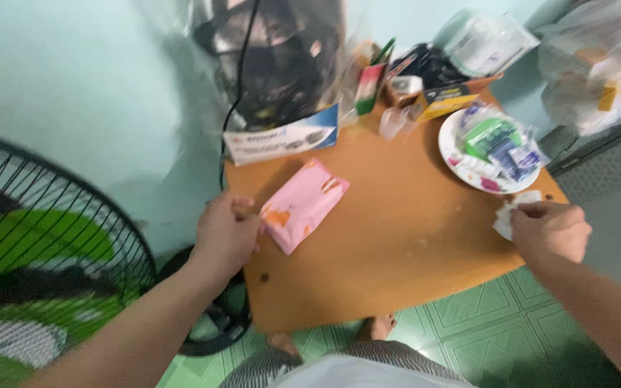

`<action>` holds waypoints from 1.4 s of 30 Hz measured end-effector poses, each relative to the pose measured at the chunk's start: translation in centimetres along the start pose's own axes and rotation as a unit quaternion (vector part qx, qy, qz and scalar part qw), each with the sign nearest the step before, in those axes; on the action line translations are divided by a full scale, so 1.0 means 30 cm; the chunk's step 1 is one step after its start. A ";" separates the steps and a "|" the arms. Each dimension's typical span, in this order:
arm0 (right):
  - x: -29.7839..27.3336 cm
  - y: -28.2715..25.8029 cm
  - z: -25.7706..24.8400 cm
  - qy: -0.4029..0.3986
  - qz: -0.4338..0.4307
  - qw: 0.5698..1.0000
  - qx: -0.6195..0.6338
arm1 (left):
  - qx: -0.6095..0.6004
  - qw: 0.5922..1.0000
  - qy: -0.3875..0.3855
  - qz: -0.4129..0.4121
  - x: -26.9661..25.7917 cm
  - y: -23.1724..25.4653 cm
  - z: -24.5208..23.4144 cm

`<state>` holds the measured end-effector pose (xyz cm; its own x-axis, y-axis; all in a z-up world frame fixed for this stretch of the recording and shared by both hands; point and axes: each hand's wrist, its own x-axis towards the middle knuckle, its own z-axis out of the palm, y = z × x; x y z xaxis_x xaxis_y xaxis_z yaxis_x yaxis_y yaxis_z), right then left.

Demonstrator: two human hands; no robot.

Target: The person wipes a wooden table surface using a white wipe. They move a plate containing small items aside to clean underneath it, then return the plate to its original position. The person continues wiping the remaining areas of the table.

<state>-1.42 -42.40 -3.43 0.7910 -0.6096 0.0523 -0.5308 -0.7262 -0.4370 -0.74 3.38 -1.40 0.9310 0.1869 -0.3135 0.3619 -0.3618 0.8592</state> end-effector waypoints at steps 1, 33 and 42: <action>-0.050 -0.039 0.016 -0.021 -0.048 0.999 0.006 | -0.008 0.999 -0.006 0.034 -0.003 -0.024 -0.015; -0.013 -0.195 0.177 -0.082 -0.420 0.903 0.031 | 0.015 0.997 -0.075 -0.033 -0.384 0.096 0.312; -0.170 -0.294 0.182 -0.268 -0.545 0.783 0.134 | 0.219 0.970 0.070 0.080 -0.328 0.095 0.234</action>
<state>0.89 -31.16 -4.74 0.7821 0.5989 0.1723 0.5745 -0.5858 -0.5717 -8.54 -5.90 1.30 0.9725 0.2077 -0.1052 0.2268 -0.7435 0.6291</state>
